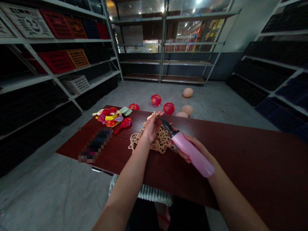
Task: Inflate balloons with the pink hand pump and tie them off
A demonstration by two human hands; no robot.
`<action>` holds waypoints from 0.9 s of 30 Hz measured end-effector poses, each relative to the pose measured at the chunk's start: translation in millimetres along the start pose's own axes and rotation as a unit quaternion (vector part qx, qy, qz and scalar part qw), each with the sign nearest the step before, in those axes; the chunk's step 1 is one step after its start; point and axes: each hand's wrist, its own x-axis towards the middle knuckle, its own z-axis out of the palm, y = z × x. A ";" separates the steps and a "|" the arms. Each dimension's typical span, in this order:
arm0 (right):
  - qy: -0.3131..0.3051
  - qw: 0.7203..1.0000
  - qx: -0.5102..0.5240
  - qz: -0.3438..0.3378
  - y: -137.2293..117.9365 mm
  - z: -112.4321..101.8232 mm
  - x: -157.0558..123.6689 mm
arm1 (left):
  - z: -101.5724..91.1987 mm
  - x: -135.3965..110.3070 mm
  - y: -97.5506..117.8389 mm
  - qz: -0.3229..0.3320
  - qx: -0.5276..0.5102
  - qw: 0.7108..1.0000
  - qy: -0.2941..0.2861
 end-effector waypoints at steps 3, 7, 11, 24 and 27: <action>-0.033 0.998 0.041 0.022 -0.6 -0.6 0.7 | 0.3 -0.9 -3.0 0.003 -0.001 1.000 -0.016; -0.053 0.996 0.066 -0.011 0.5 -2.6 3.6 | 4.0 -5.6 -6.7 -0.010 0.005 1.000 -0.024; -0.072 0.995 0.073 -0.003 1.9 -5.4 4.6 | 10.7 -11.8 -7.7 -0.015 0.001 0.999 -0.029; -0.113 0.990 0.079 0.014 3.0 -8.6 7.8 | 12.1 -15.1 -14.8 -0.006 0.002 0.998 -0.057; -0.122 0.988 0.098 0.021 1.7 -7.3 6.7 | 11.6 -16.3 -18.4 -0.015 0.015 0.997 -0.076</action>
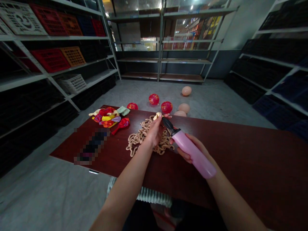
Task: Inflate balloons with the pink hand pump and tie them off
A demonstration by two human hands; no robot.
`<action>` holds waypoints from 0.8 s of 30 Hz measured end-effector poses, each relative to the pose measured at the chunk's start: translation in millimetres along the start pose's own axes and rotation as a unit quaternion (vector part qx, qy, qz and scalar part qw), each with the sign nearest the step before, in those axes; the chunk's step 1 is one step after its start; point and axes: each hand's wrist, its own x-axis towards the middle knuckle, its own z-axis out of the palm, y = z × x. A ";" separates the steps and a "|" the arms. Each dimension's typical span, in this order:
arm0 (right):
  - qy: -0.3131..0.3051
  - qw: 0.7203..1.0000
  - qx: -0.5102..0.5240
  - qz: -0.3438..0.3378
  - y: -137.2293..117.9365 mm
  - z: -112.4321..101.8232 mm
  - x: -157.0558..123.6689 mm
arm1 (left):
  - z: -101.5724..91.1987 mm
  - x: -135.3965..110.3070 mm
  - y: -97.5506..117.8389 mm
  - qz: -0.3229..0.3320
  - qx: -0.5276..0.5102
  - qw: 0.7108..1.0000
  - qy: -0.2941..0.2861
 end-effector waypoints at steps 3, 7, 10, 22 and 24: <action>0.000 1.000 0.015 -0.007 -0.8 1.7 -1.2 | 1.1 -1.1 -1.5 -0.007 0.015 1.000 -0.011; 0.014 1.000 0.012 -0.009 -1.0 1.7 -2.2 | 3.6 -1.9 -2.7 -0.025 0.035 0.999 -0.020; 0.029 1.000 0.008 -0.004 -0.2 0.8 -2.3 | 4.7 -2.5 -1.6 -0.034 0.051 0.998 -0.018; 0.027 1.000 0.006 0.009 1.7 -1.9 -1.3 | 4.5 -2.7 0.1 -0.050 0.077 0.995 -0.027; 0.035 0.999 0.000 0.007 1.5 -0.7 -1.1 | 4.1 -3.4 3.6 -0.048 0.051 0.997 -0.041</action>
